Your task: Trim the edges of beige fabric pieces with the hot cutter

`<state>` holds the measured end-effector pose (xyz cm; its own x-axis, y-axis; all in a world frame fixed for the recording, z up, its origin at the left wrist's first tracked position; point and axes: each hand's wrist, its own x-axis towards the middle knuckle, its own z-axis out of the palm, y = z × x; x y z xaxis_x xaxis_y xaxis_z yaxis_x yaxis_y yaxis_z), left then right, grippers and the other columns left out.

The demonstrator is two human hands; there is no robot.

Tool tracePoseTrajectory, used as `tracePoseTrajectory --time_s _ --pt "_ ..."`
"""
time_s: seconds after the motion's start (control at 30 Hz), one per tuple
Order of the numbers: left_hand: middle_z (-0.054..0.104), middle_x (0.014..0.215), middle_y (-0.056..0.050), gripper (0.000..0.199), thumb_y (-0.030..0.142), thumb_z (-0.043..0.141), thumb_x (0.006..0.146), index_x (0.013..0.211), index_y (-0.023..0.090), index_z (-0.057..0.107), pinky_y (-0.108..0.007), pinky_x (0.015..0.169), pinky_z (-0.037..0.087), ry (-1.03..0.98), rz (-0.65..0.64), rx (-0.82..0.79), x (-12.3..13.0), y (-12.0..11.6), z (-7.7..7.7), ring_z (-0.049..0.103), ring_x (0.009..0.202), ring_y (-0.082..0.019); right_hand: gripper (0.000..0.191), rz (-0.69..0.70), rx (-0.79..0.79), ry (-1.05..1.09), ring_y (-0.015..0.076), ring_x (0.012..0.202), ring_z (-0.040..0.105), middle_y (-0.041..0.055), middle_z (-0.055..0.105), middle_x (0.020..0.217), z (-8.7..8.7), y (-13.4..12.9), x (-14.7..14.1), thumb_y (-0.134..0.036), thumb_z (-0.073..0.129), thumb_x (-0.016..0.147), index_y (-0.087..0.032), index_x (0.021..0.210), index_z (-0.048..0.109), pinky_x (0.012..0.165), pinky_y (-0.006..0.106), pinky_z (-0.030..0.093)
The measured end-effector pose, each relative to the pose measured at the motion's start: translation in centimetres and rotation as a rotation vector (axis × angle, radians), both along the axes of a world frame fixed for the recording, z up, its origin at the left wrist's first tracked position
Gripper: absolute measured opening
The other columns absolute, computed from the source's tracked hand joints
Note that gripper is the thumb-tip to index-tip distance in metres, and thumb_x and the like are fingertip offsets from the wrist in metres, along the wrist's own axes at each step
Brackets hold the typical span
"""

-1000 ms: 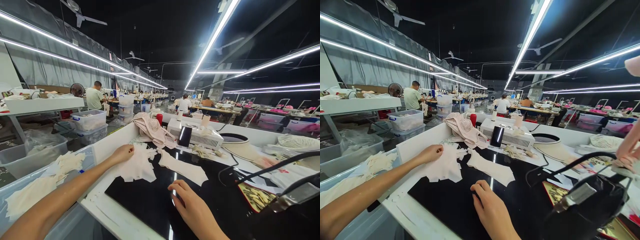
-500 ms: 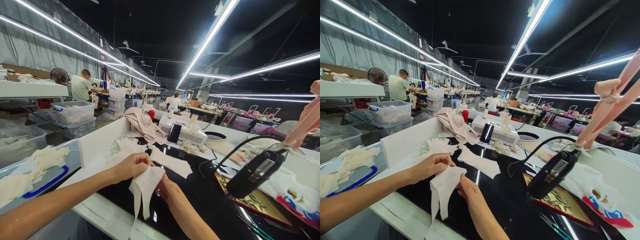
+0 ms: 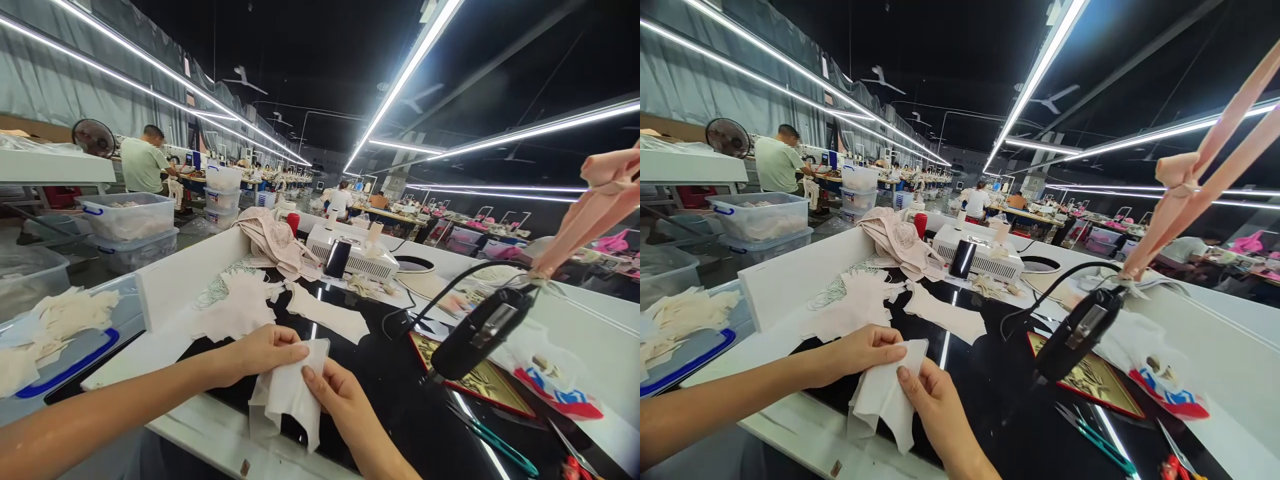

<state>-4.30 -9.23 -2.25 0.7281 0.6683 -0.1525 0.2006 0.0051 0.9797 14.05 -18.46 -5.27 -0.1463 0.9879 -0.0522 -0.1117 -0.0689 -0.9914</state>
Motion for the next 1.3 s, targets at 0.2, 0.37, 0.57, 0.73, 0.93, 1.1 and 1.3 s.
tracePoseTrajectory --time_s 0.2,0.37,0.57,0.73,0.93,1.1,1.3 --pt "0.062 0.076 0.002 0.067 0.081 0.078 0.071 0.087 0.018 0.063 -0.023 0.058 0.033 -0.023 0.031 -0.020 0.4 0.1 -0.7 0.049 0.066 -0.012 0.071 0.108 -0.114 0.073 0.0074 0.052 0.043 -0.0027 0.057 0.071 -1.9 -0.6 -0.2 -0.076 0.086 0.069 -0.016 0.103 0.073 0.049 0.023 0.038" --pt "0.067 0.075 0.001 0.059 0.075 0.080 0.072 0.089 0.019 0.068 -0.023 0.056 0.036 0.031 0.026 -0.033 0.4 -0.1 -0.5 0.054 0.063 -0.014 0.057 0.184 -0.109 0.022 0.0057 0.050 0.037 -0.0044 0.051 0.063 -2.4 -1.1 -0.4 -0.067 0.091 0.068 -0.015 0.082 0.072 0.048 0.023 0.032" --pt "0.064 0.070 0.001 0.056 0.072 0.081 0.071 0.081 0.019 0.067 -0.024 0.057 0.036 0.041 0.027 0.008 0.3 -0.3 0.0 0.053 0.063 -0.014 0.062 0.181 -0.144 -0.070 0.0054 0.049 0.034 -0.0063 0.047 0.060 -2.0 -1.5 -0.6 -0.073 0.090 0.063 -0.017 0.076 0.067 0.047 0.024 0.027" --pt "0.062 0.068 0.001 0.053 0.071 0.073 0.079 0.079 0.018 0.067 -0.025 0.057 0.036 0.058 0.009 0.161 0.3 0.1 0.0 0.051 0.062 -0.014 0.062 0.219 -0.148 -0.093 0.0066 0.054 0.036 -0.0062 0.044 0.062 -1.5 -2.0 -0.6 -0.074 0.087 0.065 -0.019 0.075 0.060 0.050 0.023 0.030" --pt "0.071 0.079 0.000 0.036 0.047 0.051 0.104 0.093 0.024 0.076 -0.028 0.068 0.040 0.146 -0.061 0.881 -0.6 0.7 2.1 0.061 0.072 -0.016 0.049 0.121 -0.009 -0.460 0.0093 0.050 0.045 -0.0022 0.057 0.063 -0.3 -1.2 0.8 -0.066 0.062 0.092 -0.019 0.078 0.065 0.050 0.023 0.036" --pt "0.057 0.064 0.002 0.030 0.038 0.047 0.111 0.103 0.030 0.074 -0.032 0.053 0.029 0.135 -0.322 1.551 -0.4 0.1 0.6 0.046 0.055 -0.015 0.031 -0.134 0.225 -0.796 0.0170 0.083 0.067 0.0029 0.075 0.092 -0.4 0.6 4.1 -0.024 0.045 0.101 -0.021 0.104 0.076 0.080 0.028 0.051" --pt "0.075 0.101 -0.003 0.025 0.041 0.070 0.103 0.119 0.022 0.067 -0.033 0.076 0.050 0.054 -0.299 1.694 1.8 -1.3 -4.8 0.068 0.086 -0.020 0.049 -0.314 0.285 -1.256 0.0286 0.118 0.069 0.0155 0.075 0.124 -1.4 1.6 7.6 -0.003 0.040 0.097 -0.018 0.131 0.073 0.104 0.044 0.053"
